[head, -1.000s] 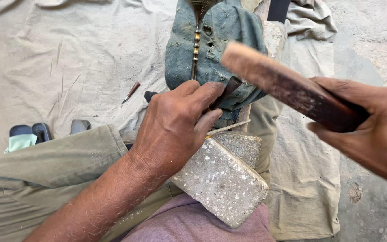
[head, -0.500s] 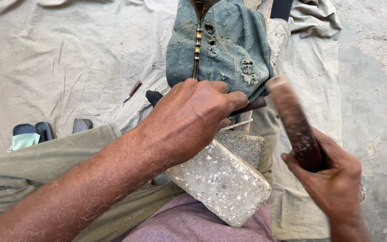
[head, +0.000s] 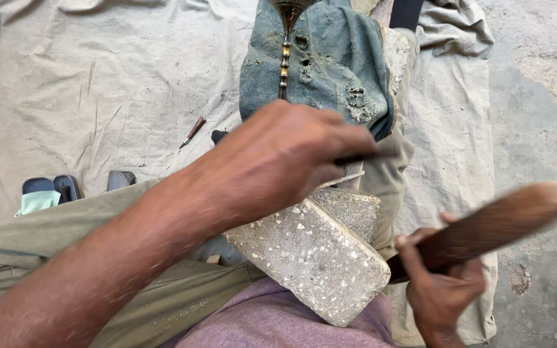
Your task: The person sits on the ground and hammers a small punch against a brass bell-shaped vessel resting on a stone block, using a wooden mallet held in the other hand. They repeatedly reposition the punch around the bell's surface, striking it to shape or emboss the metal.
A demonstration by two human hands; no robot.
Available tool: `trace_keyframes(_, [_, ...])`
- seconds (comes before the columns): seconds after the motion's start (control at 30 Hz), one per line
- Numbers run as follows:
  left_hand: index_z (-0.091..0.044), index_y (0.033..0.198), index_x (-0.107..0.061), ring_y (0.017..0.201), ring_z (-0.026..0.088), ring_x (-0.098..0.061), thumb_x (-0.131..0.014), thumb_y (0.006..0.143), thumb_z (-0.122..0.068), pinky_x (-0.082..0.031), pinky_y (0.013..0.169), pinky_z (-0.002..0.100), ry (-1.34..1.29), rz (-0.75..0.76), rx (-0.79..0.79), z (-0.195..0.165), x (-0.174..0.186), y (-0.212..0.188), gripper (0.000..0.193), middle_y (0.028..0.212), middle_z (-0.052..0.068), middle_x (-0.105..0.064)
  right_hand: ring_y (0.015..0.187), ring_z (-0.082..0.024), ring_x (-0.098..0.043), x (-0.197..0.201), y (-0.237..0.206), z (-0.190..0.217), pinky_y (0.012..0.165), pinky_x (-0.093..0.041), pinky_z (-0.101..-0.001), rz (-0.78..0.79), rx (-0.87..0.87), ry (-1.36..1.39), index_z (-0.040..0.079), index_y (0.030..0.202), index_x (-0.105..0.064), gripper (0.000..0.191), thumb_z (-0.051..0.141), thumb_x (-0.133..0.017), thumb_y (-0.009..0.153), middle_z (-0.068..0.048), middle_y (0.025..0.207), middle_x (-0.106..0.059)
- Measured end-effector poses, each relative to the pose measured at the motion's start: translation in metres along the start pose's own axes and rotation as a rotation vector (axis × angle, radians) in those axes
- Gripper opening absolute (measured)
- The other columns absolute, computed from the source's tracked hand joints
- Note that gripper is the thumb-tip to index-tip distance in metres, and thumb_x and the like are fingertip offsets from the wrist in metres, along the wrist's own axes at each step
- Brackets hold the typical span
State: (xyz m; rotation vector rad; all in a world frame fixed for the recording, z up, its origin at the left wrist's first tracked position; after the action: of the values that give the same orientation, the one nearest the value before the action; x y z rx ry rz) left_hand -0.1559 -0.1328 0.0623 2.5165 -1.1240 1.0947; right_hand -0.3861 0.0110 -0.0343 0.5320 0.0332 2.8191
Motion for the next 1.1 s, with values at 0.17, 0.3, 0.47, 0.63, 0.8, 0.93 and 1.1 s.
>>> trace_keyframes(0.17, [-0.006,0.125,-0.065,0.082,0.015,-0.075,-0.079,0.091,-0.014,-0.064,0.066,0.029,-0.145,-0.497,0.042,0.017,0.02,-0.05,0.038,0.096,0.007,-0.073,0.087,-0.018,-0.074,0.006,0.033,-0.004,0.085,-0.066,-0.0349,0.091,-0.203,-0.142,0.001,0.136,-0.061,0.055,0.002,-0.08,0.084,-0.01,0.096,-0.074])
trace_keyframes(0.3, [-0.004,0.118,-0.063,0.081,0.016,-0.074,-0.082,0.092,-0.014,-0.062,0.067,0.031,-0.134,-0.596,0.136,0.034,0.003,-0.068,0.033,0.093,0.008,-0.071,0.078,-0.02,-0.073,-0.002,0.066,0.031,0.072,-0.067,-0.036,0.281,-0.109,-0.305,0.001,0.113,-0.069,0.032,0.007,-0.082,0.084,-0.011,0.096,-0.074])
trace_keyframes(0.47, [-0.002,0.126,-0.063,0.082,0.019,-0.074,-0.081,0.091,-0.011,-0.062,0.068,0.031,-0.116,-0.655,0.095,0.026,0.008,-0.068,0.041,0.101,0.011,-0.071,0.086,-0.021,-0.073,-0.012,0.093,0.105,0.076,-0.063,-0.0361,0.337,0.234,-0.685,-0.006,0.132,-0.063,0.055,0.006,-0.081,0.081,-0.016,0.102,-0.073])
trace_keyframes(0.63, [-0.002,0.126,-0.065,0.081,0.019,-0.075,-0.081,0.091,-0.011,-0.061,0.066,0.032,-0.113,-0.636,0.114,0.022,0.011,-0.065,0.04,0.1,0.012,-0.071,0.076,-0.016,-0.072,-0.021,0.119,0.126,0.067,-0.061,-0.0282,0.412,0.191,-0.645,-0.002,0.139,-0.061,0.059,0.006,-0.079,0.084,-0.011,0.095,-0.07])
trace_keyframes(0.8, [-0.002,0.123,-0.066,0.082,0.019,-0.076,-0.08,0.09,-0.01,-0.063,0.066,0.03,-0.111,-0.633,0.119,0.025,0.008,-0.066,0.037,0.101,0.012,-0.072,0.067,-0.016,-0.071,-0.03,0.128,0.126,0.058,-0.059,-0.0285,0.543,0.282,-0.842,0.001,0.131,-0.067,0.048,0.006,-0.08,0.085,-0.012,0.088,-0.07])
trace_keyframes(0.93, [-0.002,0.12,-0.066,0.081,0.016,-0.076,-0.08,0.091,-0.009,-0.064,0.066,0.027,-0.119,-0.641,0.103,0.028,0.007,-0.064,0.033,0.102,0.01,-0.072,0.064,-0.016,-0.07,-0.028,0.125,0.122,0.055,-0.058,-0.0272,0.554,0.312,-0.849,0.0,0.128,-0.069,0.047,0.007,-0.08,0.083,-0.012,0.086,-0.07])
trace_keyframes(1.1, [-0.002,0.118,-0.065,0.079,0.015,-0.074,-0.081,0.091,-0.011,-0.064,0.065,0.027,-0.142,-0.678,0.139,0.033,0.007,-0.067,0.033,0.092,0.009,-0.069,0.049,-0.017,-0.067,-0.013,0.126,0.107,0.047,-0.056,-0.0278,0.4,0.154,-0.824,-0.005,0.133,-0.064,0.055,0.016,-0.084,0.087,-0.012,0.08,-0.069])
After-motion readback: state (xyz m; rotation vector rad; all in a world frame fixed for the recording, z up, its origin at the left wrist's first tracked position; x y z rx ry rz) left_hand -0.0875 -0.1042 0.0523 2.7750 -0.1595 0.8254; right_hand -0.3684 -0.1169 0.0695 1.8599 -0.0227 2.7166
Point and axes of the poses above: each hand's wrist, its own y-axis towards the middle knuckle, its own x-axis out of the back of the hand, z = x × y, the point moved 10 cm from there along y, towards the middle knuckle
